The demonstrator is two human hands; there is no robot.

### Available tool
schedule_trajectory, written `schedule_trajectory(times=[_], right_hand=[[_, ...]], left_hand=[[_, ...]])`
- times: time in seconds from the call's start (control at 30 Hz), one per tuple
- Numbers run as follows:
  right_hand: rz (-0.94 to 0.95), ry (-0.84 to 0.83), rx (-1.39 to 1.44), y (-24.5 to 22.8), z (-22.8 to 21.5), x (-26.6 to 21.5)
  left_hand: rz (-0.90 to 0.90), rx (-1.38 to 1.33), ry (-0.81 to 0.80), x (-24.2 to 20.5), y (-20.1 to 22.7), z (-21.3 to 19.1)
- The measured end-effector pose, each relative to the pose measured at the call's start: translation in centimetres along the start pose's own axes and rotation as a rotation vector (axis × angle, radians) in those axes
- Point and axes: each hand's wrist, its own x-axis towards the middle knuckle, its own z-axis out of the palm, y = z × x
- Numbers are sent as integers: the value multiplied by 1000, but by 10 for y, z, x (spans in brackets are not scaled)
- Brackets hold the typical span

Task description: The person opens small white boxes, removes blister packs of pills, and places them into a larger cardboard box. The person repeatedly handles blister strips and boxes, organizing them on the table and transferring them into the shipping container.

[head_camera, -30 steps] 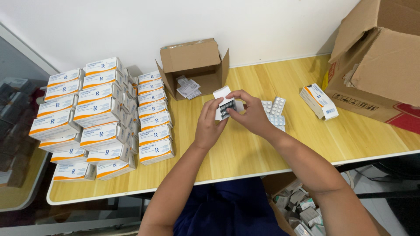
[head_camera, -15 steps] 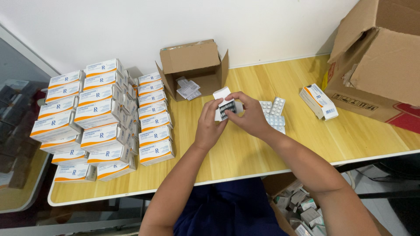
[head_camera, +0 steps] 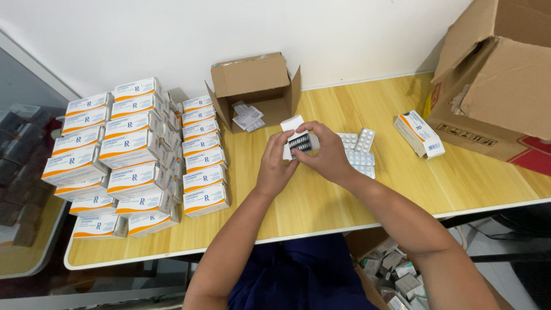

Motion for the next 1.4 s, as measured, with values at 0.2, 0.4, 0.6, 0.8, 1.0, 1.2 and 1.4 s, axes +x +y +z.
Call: schedule_trajectory(times=[0.2, 0.4, 0.6, 0.8, 1.0, 1.2, 1.4], right_hand=[[162, -123, 494, 29, 0, 4], [220, -278, 412, 51, 7, 9], [269, -254, 405, 59, 4, 19], [226, -199, 274, 71, 16, 13], [-2, -279, 206, 72, 12, 7], [326, 32, 505, 68, 1, 25], [53, -111, 396, 54, -8, 25]], left_hand=[[-251, -321, 124, 4, -17, 5], [-504, -203, -18, 7, -36, 7], [-397, -232, 18, 5, -42, 10], [-451, -129, -94, 1, -42, 10], [-441, -158, -155, 6, -22, 1], [-315, -96, -247, 9, -14, -6], [-349, -76, -252, 4, -28, 3]])
